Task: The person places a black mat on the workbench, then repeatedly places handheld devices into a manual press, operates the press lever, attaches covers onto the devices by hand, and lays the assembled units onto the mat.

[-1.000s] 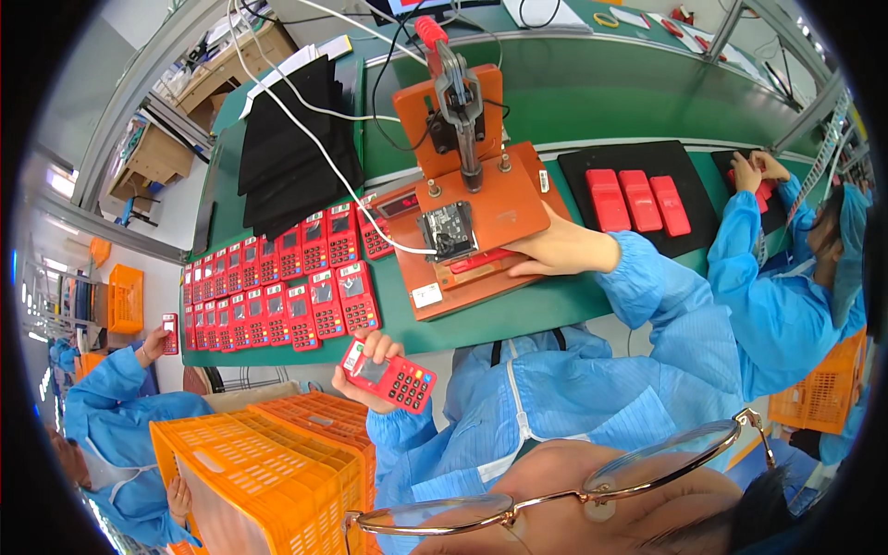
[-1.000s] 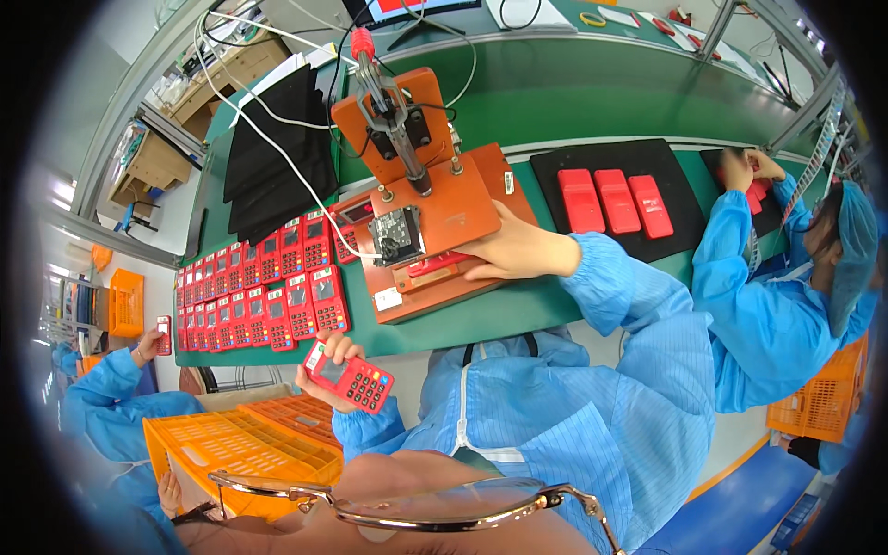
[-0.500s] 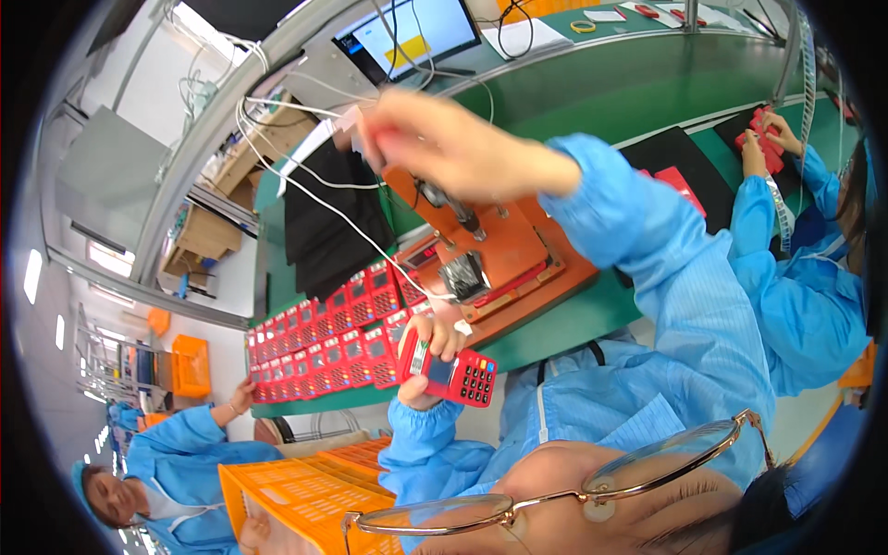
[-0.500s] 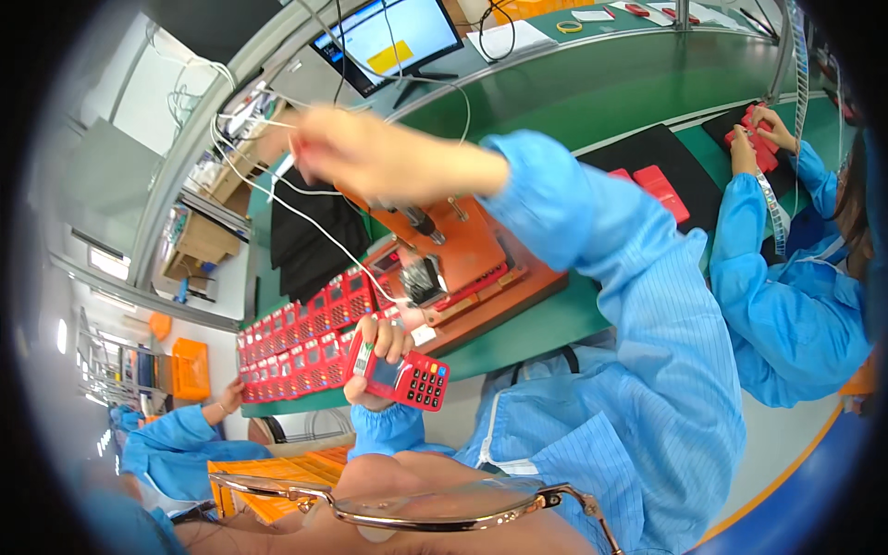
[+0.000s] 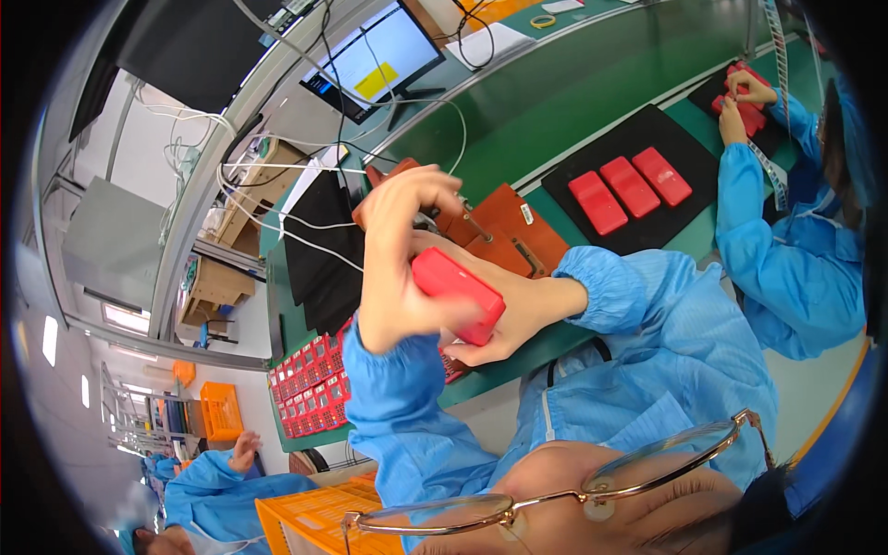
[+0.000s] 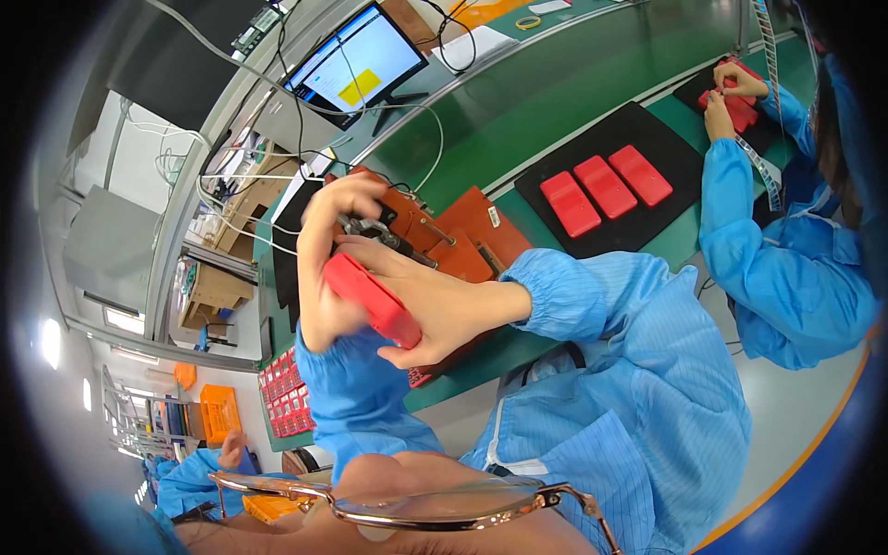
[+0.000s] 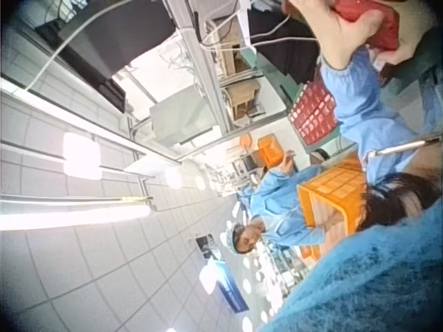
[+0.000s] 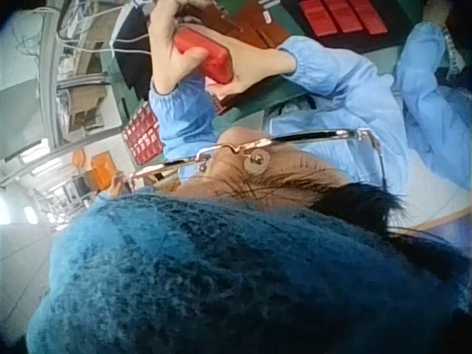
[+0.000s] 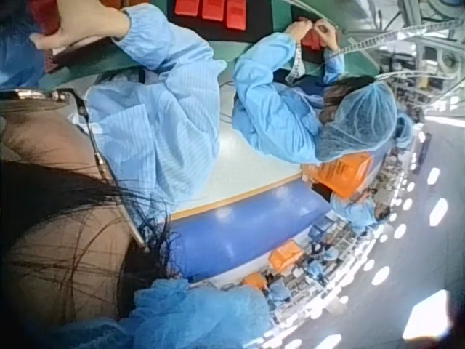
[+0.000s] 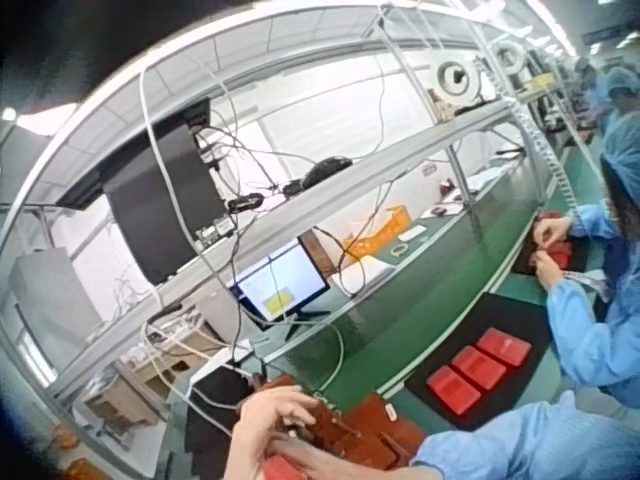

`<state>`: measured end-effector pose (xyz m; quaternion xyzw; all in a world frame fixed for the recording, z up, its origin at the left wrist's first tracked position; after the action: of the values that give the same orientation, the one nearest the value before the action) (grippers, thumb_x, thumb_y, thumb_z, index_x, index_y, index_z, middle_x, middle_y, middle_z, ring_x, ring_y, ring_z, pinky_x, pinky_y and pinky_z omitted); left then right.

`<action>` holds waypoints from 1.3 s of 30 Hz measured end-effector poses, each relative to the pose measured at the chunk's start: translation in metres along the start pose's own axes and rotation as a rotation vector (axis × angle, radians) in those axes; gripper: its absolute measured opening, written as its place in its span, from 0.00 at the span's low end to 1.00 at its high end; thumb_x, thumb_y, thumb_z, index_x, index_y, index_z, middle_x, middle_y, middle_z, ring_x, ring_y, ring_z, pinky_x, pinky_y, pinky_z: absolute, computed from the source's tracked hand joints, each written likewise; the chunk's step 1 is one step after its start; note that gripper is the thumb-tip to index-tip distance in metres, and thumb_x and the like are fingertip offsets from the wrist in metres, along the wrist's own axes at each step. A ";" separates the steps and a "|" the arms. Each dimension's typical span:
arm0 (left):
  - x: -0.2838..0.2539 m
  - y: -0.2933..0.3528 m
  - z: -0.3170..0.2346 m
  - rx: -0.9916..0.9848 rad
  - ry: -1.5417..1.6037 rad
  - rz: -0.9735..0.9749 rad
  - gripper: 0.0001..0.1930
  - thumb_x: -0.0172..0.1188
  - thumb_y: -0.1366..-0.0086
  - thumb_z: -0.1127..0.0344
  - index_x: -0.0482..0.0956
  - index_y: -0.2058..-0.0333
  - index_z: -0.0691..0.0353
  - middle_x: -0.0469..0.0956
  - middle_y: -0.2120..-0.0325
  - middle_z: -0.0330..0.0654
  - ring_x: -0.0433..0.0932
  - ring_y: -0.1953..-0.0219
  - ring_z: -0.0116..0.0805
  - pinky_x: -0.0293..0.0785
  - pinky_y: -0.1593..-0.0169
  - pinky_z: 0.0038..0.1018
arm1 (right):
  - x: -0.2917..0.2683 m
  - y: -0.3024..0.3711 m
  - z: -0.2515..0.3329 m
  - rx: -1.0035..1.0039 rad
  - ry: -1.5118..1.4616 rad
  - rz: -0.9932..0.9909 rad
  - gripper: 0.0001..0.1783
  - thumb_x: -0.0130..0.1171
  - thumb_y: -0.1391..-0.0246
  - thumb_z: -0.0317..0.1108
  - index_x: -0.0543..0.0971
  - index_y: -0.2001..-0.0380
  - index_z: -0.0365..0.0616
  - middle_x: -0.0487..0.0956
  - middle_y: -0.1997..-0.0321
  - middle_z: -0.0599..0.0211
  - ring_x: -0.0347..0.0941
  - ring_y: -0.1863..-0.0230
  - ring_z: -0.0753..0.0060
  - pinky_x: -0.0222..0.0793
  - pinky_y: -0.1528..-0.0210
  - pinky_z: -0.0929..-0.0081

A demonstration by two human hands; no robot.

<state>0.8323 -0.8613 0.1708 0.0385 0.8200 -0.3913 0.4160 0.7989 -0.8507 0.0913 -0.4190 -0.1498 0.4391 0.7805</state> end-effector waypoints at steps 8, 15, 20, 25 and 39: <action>0.003 0.009 0.005 0.060 -0.230 -0.166 0.21 0.71 0.57 0.62 0.76 0.64 0.60 0.78 0.74 0.39 0.77 0.64 0.42 0.67 0.51 0.39 | -0.029 0.090 -0.017 0.333 -0.502 0.139 0.24 0.60 0.52 0.34 0.65 0.53 0.39 0.70 0.63 0.65 0.67 0.60 0.70 0.65 0.56 0.70; -0.101 -0.062 0.128 -0.200 -0.044 -0.495 0.17 0.66 0.46 0.64 0.74 0.61 0.68 0.79 0.66 0.46 0.77 0.64 0.31 0.71 0.58 0.28 | -0.070 0.111 -0.027 0.637 -0.603 -0.076 0.36 0.44 0.45 0.63 0.61 0.48 0.41 0.66 0.71 0.70 0.64 0.74 0.80 0.60 0.73 0.83; -0.096 0.071 0.160 -0.422 -0.183 -0.634 0.08 0.61 0.41 0.67 0.74 0.69 0.65 0.72 0.79 0.36 0.70 0.75 0.23 0.67 0.70 0.20 | -0.110 0.138 -0.037 0.621 -0.605 -0.276 0.42 0.34 0.43 0.65 0.54 0.40 0.39 0.67 0.67 0.64 0.65 0.78 0.76 0.58 0.76 0.82; 0.022 0.256 0.142 -0.862 0.237 0.023 0.19 0.73 0.59 0.69 0.73 0.68 0.63 0.74 0.69 0.38 0.74 0.65 0.27 0.69 0.61 0.22 | -0.176 0.230 -0.056 0.951 -0.220 -0.430 0.32 0.40 0.38 0.54 0.59 0.40 0.40 0.70 0.60 0.67 0.65 0.75 0.81 0.58 0.73 0.84; 0.057 0.255 0.149 -0.619 0.351 -0.408 0.29 0.72 0.61 0.68 0.73 0.57 0.68 0.77 0.63 0.48 0.78 0.59 0.38 0.74 0.54 0.29 | -0.087 0.120 -0.083 0.371 0.758 0.510 0.30 0.59 0.49 0.45 0.66 0.45 0.45 0.64 0.46 0.50 0.62 0.47 0.47 0.59 0.45 0.58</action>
<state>0.9917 -0.8006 -0.0775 -0.1857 0.9483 -0.1880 0.1758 0.7320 -0.9330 -0.0418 -0.4267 0.3328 0.4520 0.7091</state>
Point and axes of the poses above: each hand's wrist, its own y-axis away from the middle knuckle, its own x-axis out of the palm, z = x × y, the point moved 9 cm from there along -y, towards the middle knuckle
